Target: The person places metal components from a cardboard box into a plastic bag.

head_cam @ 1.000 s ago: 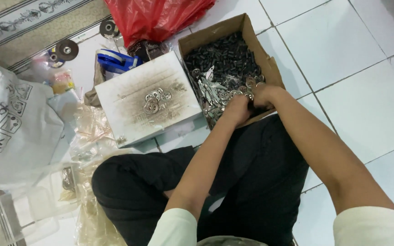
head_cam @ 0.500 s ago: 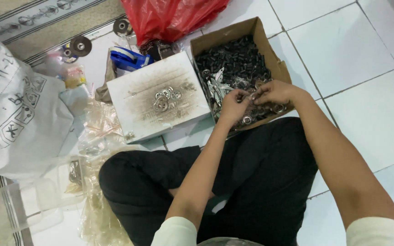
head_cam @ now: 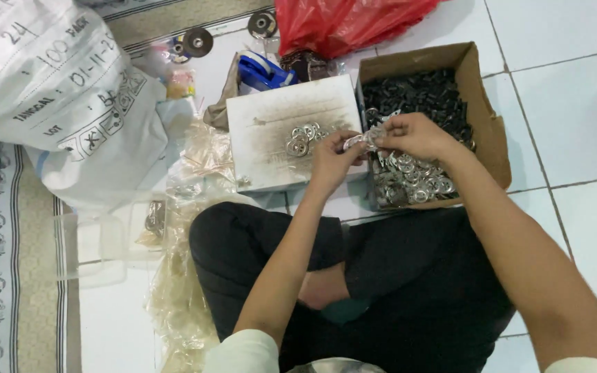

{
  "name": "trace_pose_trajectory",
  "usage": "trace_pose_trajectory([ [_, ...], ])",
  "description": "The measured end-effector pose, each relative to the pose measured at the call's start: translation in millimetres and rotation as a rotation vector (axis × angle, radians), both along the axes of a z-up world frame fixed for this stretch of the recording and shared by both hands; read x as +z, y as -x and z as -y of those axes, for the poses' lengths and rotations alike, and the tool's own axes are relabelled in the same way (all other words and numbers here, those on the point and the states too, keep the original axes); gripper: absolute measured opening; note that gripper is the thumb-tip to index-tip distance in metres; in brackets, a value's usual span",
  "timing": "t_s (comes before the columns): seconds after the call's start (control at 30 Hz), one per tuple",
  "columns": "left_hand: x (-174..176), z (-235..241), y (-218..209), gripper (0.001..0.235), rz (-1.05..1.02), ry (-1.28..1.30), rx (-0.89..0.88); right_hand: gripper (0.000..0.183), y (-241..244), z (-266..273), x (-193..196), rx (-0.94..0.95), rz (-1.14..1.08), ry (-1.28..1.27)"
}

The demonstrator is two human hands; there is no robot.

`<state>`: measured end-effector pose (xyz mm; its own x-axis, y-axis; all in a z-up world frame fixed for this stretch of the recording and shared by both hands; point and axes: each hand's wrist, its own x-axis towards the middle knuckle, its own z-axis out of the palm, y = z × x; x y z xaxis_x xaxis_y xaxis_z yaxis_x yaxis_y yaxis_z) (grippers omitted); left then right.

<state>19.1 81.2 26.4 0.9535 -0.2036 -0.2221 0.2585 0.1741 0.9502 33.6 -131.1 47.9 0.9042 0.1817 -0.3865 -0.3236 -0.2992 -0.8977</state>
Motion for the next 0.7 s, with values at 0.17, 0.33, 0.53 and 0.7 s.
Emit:
trace_pose_trajectory([
  [0.17, 2.7, -64.8, -12.7, 0.033, 0.068, -0.269, 0.038, 0.016, -20.6, -72.0, -29.2, 0.044, 0.03, 0.031],
  [0.33, -17.7, -90.9, -30.8, 0.03, 0.205, -0.654, 0.083, 0.016, -42.4, -106.5, -85.1, 0.017, 0.107, 0.178],
  [0.53, -33.6, -97.7, -42.6, 0.026, 0.276, -0.772, 0.097, 0.021, -48.0, -119.1, -89.2, -0.028, 0.178, 0.55],
  [0.7, -15.3, -103.7, -34.8, 0.029, 0.301, -0.703, 0.143, 0.031, -43.2, -118.6, -76.5, -0.083, 0.243, 0.473],
])
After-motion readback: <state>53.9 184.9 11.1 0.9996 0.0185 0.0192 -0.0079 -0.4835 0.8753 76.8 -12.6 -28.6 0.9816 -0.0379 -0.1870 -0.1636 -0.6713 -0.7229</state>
